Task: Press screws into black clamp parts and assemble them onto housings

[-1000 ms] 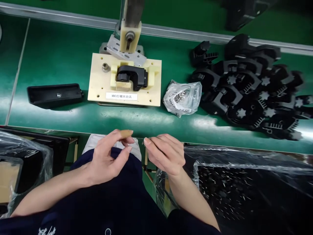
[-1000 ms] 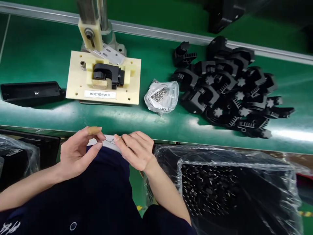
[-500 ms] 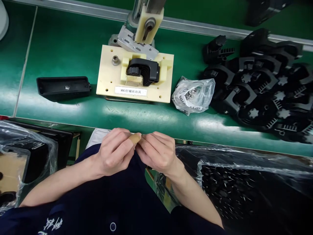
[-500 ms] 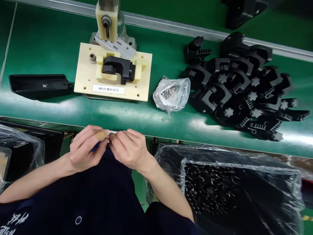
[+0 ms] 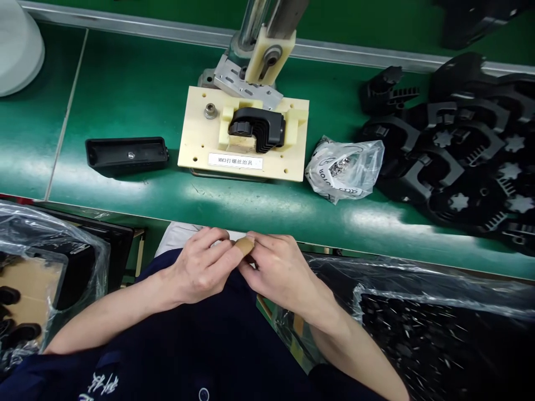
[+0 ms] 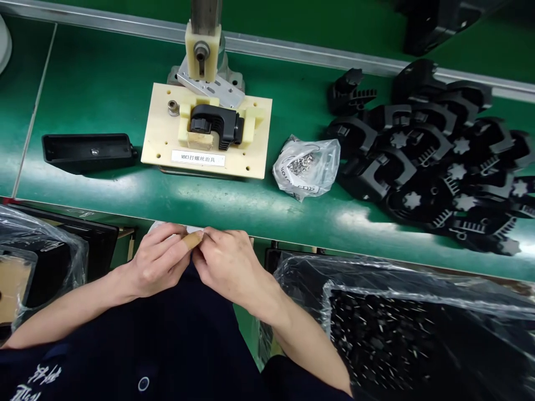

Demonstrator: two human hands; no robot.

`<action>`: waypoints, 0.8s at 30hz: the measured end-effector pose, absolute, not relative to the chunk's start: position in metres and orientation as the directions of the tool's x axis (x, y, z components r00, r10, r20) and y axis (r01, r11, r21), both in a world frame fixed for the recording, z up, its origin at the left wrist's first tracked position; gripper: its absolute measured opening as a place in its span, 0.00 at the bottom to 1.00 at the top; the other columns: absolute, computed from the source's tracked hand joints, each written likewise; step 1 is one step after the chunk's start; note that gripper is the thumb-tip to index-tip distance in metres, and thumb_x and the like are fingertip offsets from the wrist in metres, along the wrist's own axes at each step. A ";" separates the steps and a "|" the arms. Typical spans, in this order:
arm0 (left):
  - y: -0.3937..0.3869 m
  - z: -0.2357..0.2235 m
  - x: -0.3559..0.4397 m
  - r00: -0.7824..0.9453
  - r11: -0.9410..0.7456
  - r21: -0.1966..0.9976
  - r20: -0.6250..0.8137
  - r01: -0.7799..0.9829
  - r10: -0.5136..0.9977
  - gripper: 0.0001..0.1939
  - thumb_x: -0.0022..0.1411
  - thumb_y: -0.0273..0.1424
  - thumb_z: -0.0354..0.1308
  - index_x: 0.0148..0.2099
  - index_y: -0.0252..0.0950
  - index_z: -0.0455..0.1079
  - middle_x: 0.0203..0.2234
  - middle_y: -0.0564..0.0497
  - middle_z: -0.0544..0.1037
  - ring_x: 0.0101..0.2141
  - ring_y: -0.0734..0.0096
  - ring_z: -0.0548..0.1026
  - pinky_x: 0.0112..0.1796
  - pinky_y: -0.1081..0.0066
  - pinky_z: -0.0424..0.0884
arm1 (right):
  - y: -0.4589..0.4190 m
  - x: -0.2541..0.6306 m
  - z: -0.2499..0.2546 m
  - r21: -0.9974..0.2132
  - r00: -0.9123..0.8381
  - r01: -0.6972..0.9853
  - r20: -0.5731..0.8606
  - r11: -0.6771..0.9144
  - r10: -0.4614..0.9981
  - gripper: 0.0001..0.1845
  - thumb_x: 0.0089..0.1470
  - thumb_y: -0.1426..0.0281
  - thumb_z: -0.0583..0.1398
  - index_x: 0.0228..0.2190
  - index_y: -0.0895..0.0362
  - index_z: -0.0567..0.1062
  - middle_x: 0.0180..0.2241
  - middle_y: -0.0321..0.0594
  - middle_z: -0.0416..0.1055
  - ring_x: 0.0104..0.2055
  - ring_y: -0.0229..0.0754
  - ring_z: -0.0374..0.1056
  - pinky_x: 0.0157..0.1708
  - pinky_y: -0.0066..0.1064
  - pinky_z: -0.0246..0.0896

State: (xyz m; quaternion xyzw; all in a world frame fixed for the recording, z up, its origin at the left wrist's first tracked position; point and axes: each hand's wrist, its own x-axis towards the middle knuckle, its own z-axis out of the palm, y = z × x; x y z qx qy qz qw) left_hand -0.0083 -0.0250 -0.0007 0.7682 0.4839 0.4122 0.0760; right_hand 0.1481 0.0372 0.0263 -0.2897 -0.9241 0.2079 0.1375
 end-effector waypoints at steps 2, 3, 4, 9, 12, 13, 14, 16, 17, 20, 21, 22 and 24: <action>-0.024 0.001 -0.010 0.158 -0.506 0.566 0.552 0.651 0.819 0.22 0.60 0.16 0.53 0.57 0.29 0.63 0.24 0.51 0.73 0.30 0.66 0.72 0.29 0.68 0.69 | 0.038 0.146 0.028 -0.539 -0.776 0.477 0.114 0.695 0.621 0.11 0.54 0.77 0.54 0.22 0.58 0.71 0.18 0.35 0.65 0.19 0.35 0.59 0.21 0.29 0.51; -0.023 0.002 -0.012 0.127 -0.489 0.616 0.536 0.618 0.835 0.24 0.60 0.17 0.53 0.58 0.31 0.62 0.25 0.52 0.74 0.30 0.67 0.71 0.30 0.68 0.69 | 0.038 0.146 0.030 -0.591 -0.764 0.467 0.105 0.658 0.637 0.12 0.54 0.77 0.54 0.22 0.58 0.71 0.18 0.35 0.65 0.19 0.35 0.59 0.21 0.28 0.51; -0.022 0.004 -0.013 0.089 -0.463 0.681 0.508 0.567 0.857 0.25 0.60 0.17 0.53 0.59 0.33 0.61 0.25 0.52 0.74 0.30 0.68 0.71 0.31 0.68 0.69 | 0.038 0.145 0.031 -0.651 -0.749 0.451 0.096 0.610 0.656 0.12 0.55 0.76 0.54 0.22 0.58 0.71 0.18 0.34 0.65 0.19 0.34 0.59 0.21 0.27 0.52; -0.020 0.008 -0.013 -0.126 -0.197 0.972 0.213 0.129 0.969 0.28 0.59 0.21 0.55 0.61 0.38 0.58 0.26 0.56 0.70 0.29 0.75 0.70 0.38 0.69 0.71 | 0.033 0.136 0.035 -0.917 -0.598 0.263 0.090 0.301 0.796 0.06 0.56 0.74 0.58 0.28 0.57 0.74 0.19 0.31 0.64 0.19 0.33 0.58 0.22 0.26 0.56; -0.019 0.007 -0.009 -0.186 -0.055 0.994 0.037 -0.090 0.982 0.24 0.60 0.24 0.57 0.58 0.38 0.61 0.25 0.58 0.68 0.27 0.78 0.69 0.35 0.73 0.71 | 0.027 0.129 0.030 -0.971 -0.503 0.153 0.084 0.184 0.860 0.05 0.54 0.74 0.58 0.27 0.56 0.73 0.18 0.31 0.64 0.19 0.32 0.58 0.22 0.26 0.57; -0.019 0.007 -0.008 -0.199 -0.023 0.991 -0.004 -0.132 0.980 0.22 0.60 0.25 0.57 0.57 0.37 0.62 0.25 0.57 0.68 0.27 0.78 0.69 0.33 0.74 0.71 | 0.026 0.128 0.029 -0.977 -0.484 0.143 0.070 0.158 0.873 0.05 0.54 0.74 0.58 0.27 0.56 0.73 0.18 0.31 0.64 0.19 0.32 0.58 0.21 0.27 0.57; -0.019 0.006 -0.007 -0.215 -0.002 0.988 -0.031 -0.154 0.976 0.21 0.61 0.26 0.57 0.56 0.37 0.63 0.24 0.57 0.69 0.27 0.78 0.69 0.33 0.74 0.71 | 0.025 0.127 0.027 -0.979 -0.470 0.146 0.054 0.138 0.881 0.05 0.54 0.74 0.58 0.27 0.56 0.72 0.19 0.31 0.64 0.19 0.33 0.58 0.21 0.27 0.57; -0.020 0.006 -0.009 -0.250 0.002 0.990 -0.038 -0.141 0.967 0.19 0.61 0.26 0.57 0.55 0.37 0.64 0.25 0.56 0.70 0.28 0.77 0.70 0.33 0.74 0.71 | 0.024 0.126 0.024 -0.975 -0.454 0.177 0.039 0.133 0.890 0.05 0.53 0.74 0.58 0.26 0.56 0.72 0.19 0.31 0.65 0.20 0.33 0.59 0.21 0.27 0.58; -0.020 0.007 -0.010 -0.260 -0.011 0.994 -0.019 -0.111 0.965 0.19 0.61 0.26 0.57 0.55 0.37 0.63 0.27 0.55 0.71 0.29 0.77 0.71 0.33 0.74 0.72 | 0.025 0.126 0.024 -0.969 -0.453 0.197 0.042 0.146 0.890 0.06 0.53 0.74 0.58 0.26 0.56 0.71 0.19 0.32 0.65 0.20 0.33 0.59 0.22 0.27 0.58; -0.023 0.008 -0.015 -0.215 -0.084 0.995 0.093 0.052 0.972 0.22 0.61 0.25 0.56 0.57 0.37 0.62 0.32 0.51 0.74 0.33 0.74 0.73 0.37 0.71 0.73 | 0.028 0.129 0.025 -0.933 -0.461 0.284 0.069 0.221 0.885 0.06 0.54 0.74 0.57 0.26 0.56 0.72 0.19 0.32 0.65 0.20 0.33 0.59 0.23 0.27 0.58; -0.024 0.009 -0.017 -0.182 -0.115 0.985 0.137 0.126 0.974 0.22 0.61 0.24 0.56 0.58 0.37 0.62 0.33 0.50 0.75 0.35 0.73 0.74 0.38 0.70 0.74 | 0.029 0.130 0.026 -0.914 -0.470 0.320 0.074 0.248 0.879 0.06 0.55 0.74 0.57 0.27 0.56 0.72 0.19 0.32 0.65 0.20 0.33 0.59 0.23 0.27 0.58; -0.024 0.010 -0.017 -0.154 -0.151 0.967 0.184 0.206 0.971 0.23 0.61 0.23 0.56 0.58 0.37 0.61 0.34 0.50 0.75 0.35 0.72 0.74 0.38 0.69 0.74 | 0.030 0.131 0.027 -0.894 -0.484 0.353 0.077 0.275 0.871 0.07 0.56 0.74 0.56 0.27 0.56 0.72 0.20 0.32 0.65 0.21 0.33 0.60 0.24 0.27 0.59; -0.024 0.012 -0.018 -0.107 -0.228 0.900 0.285 0.371 0.953 0.23 0.61 0.22 0.55 0.58 0.36 0.61 0.33 0.50 0.75 0.35 0.71 0.73 0.38 0.68 0.74 | 0.031 0.132 0.028 -0.858 -0.520 0.397 0.083 0.326 0.850 0.08 0.58 0.74 0.56 0.28 0.57 0.73 0.21 0.33 0.67 0.22 0.34 0.61 0.24 0.27 0.59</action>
